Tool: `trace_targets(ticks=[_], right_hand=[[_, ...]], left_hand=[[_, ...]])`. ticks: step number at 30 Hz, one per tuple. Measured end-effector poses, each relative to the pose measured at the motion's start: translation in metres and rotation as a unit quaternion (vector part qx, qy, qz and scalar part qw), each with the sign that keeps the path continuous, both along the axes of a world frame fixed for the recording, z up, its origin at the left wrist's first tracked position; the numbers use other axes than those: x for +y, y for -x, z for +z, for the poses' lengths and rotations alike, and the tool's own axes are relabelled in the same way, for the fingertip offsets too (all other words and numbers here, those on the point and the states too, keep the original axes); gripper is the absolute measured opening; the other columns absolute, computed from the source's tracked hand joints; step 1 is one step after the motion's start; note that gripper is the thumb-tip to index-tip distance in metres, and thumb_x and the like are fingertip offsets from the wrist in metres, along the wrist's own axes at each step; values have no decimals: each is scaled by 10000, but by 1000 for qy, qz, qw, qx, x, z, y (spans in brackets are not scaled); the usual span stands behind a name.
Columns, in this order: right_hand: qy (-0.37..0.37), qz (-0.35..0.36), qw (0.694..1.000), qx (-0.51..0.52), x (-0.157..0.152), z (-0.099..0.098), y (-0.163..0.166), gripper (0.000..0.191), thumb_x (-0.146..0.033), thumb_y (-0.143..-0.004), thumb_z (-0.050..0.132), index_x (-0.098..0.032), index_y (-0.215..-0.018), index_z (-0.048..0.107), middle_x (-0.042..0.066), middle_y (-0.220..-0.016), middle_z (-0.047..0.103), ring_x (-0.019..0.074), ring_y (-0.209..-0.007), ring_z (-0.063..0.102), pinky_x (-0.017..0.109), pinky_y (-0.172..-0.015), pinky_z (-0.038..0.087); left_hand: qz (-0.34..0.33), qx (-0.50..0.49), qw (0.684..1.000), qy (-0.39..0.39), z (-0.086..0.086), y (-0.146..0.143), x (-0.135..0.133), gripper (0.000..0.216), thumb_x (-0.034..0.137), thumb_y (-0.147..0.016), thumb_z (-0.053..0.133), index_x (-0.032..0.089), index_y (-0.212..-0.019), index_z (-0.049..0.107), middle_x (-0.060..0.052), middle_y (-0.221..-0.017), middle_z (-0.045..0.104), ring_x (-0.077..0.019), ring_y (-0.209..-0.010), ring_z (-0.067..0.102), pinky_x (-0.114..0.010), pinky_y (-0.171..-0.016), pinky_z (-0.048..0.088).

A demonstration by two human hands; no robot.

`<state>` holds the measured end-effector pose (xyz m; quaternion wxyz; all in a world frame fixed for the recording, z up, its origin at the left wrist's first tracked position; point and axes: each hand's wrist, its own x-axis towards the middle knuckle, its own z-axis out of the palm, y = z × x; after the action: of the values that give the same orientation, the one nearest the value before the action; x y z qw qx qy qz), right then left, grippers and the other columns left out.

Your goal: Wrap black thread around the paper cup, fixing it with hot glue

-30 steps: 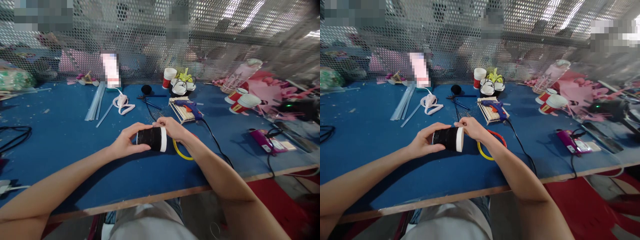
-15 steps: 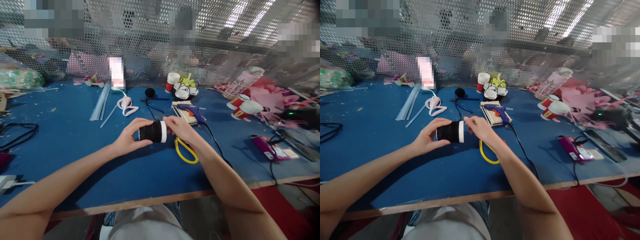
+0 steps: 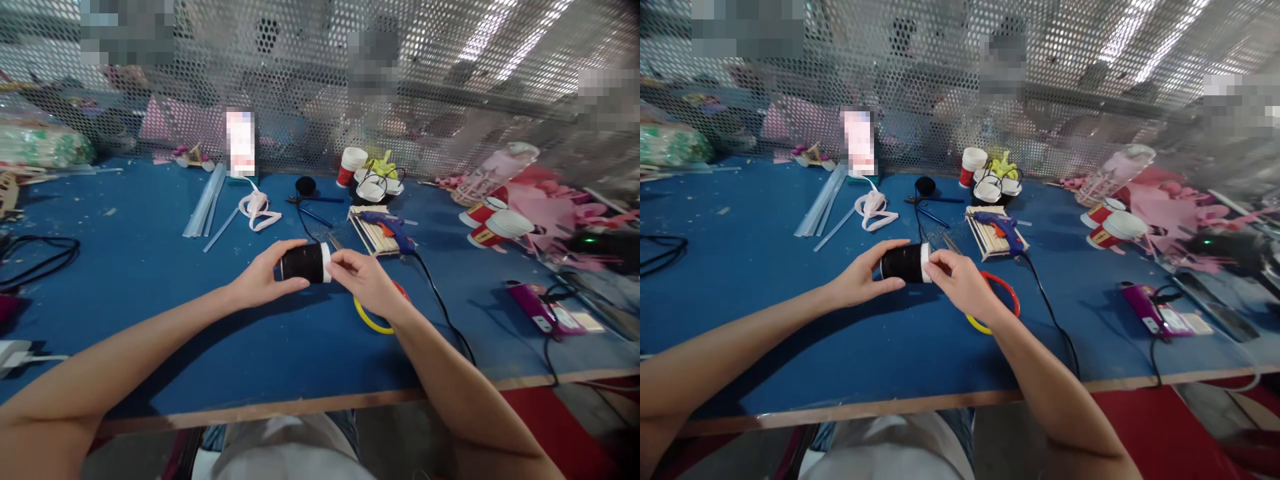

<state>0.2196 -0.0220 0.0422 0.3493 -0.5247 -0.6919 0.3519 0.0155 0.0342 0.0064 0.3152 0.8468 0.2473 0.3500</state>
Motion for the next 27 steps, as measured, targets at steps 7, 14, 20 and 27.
trace_targets(ticks=[7,14,20,27], right_hand=[[-33,-66,997,29,4,-4,-6,293,-410,-855,444,-192,-1027,534,59,-959,600,162,-869,559,295,-745,443],[9,31,999,8,14,0,-4,461,-492,-895,276,-201,-1083,580,71,-1099,609,179,-1050,533,363,-933,370],[1,39,999,19,20,18,4,496,-522,-881,285,-178,-1040,604,75,-1050,634,176,-990,563,335,-892,399],[-4,108,993,-57,41,20,23,501,-526,-881,272,-161,-899,616,64,-874,657,160,-844,593,293,-779,424]], left_hand=[[-3,17,1000,-15,2,0,-3,557,349,-748,641,172,-1228,420,-109,-1164,514,-223,-1068,503,-373,-919,418],[-55,50,996,-50,4,-1,-7,590,364,-761,625,194,-1262,365,-123,-1201,496,-243,-1106,478,-399,-932,410],[-69,80,992,-73,5,0,-11,606,381,-781,592,196,-1296,330,-131,-1178,486,-248,-1082,483,-394,-901,433],[-98,103,987,-75,6,-1,-15,594,394,-772,594,183,-1283,376,-127,-1150,488,-251,-1103,484,-396,-942,418]])
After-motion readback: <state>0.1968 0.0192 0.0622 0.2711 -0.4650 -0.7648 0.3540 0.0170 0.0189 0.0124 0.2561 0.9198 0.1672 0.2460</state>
